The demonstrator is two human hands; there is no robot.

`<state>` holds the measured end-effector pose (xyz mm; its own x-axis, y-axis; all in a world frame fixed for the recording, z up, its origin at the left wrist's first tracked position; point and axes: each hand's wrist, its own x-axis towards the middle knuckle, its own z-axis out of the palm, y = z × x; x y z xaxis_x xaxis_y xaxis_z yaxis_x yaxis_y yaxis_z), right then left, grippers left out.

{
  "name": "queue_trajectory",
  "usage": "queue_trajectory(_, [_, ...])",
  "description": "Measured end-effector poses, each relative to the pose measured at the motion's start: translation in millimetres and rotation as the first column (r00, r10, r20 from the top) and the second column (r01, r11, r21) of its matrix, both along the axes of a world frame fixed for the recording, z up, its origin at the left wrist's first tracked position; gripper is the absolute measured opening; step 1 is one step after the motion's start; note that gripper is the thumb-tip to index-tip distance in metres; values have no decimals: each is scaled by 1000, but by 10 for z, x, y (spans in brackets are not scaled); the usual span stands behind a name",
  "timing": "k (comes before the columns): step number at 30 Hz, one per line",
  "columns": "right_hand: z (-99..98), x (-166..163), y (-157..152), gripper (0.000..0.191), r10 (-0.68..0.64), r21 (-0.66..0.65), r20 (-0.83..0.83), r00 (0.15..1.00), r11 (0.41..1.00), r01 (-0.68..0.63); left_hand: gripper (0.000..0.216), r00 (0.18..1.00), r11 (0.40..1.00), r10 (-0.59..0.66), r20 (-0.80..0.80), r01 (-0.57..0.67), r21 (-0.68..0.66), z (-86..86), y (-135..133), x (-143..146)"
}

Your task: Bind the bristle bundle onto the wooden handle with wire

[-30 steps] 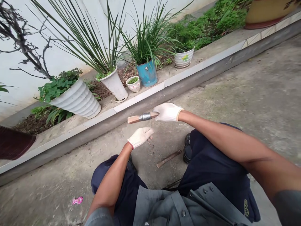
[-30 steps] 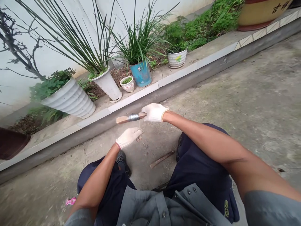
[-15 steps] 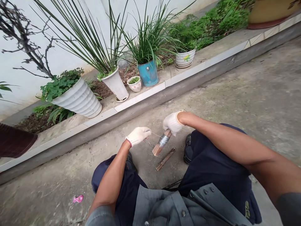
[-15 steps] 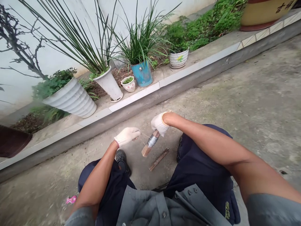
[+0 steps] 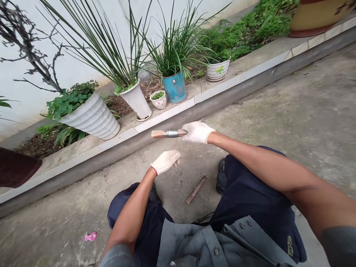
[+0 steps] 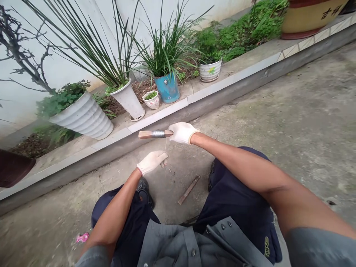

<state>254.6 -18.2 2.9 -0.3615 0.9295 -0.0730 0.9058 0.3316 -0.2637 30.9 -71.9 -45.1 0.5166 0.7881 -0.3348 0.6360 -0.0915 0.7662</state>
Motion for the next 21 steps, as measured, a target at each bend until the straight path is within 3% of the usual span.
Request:
queue_trajectory(3, [-63,-28,-20,32,-33,162,242,970,987,-7,30,997,1000,-6,-75,6,1,55,-9,-14])
queue_trajectory(5, [-111,-78,-63,31,-28,188,327,945,981,-36,31,994,1000,-7,-110,9,11,102,-16,-35])
queue_trajectory(9, [-168,-194,-172,28,128,-13,449,884,990,-137,34,992,1000,-24,-122,26,16,169,-6,-105])
queue_trajectory(12, [-146,-213,-254,27,308,-187,483,819,951,-248,36,993,998,20,-116,-13,68,173,39,-178])
queue_trajectory(15, [-86,-126,-289,28,452,-282,412,791,889,-361,38,991,990,89,-100,-78,115,161,98,-246])
queue_trajectory(18, [-11,27,-263,28,577,-346,176,798,795,-499,37,989,986,133,-68,-125,112,164,136,-273])
queue_trajectory(21, [76,132,-230,32,555,-343,-108,825,758,-555,36,994,990,103,-41,-99,98,159,132,-232])
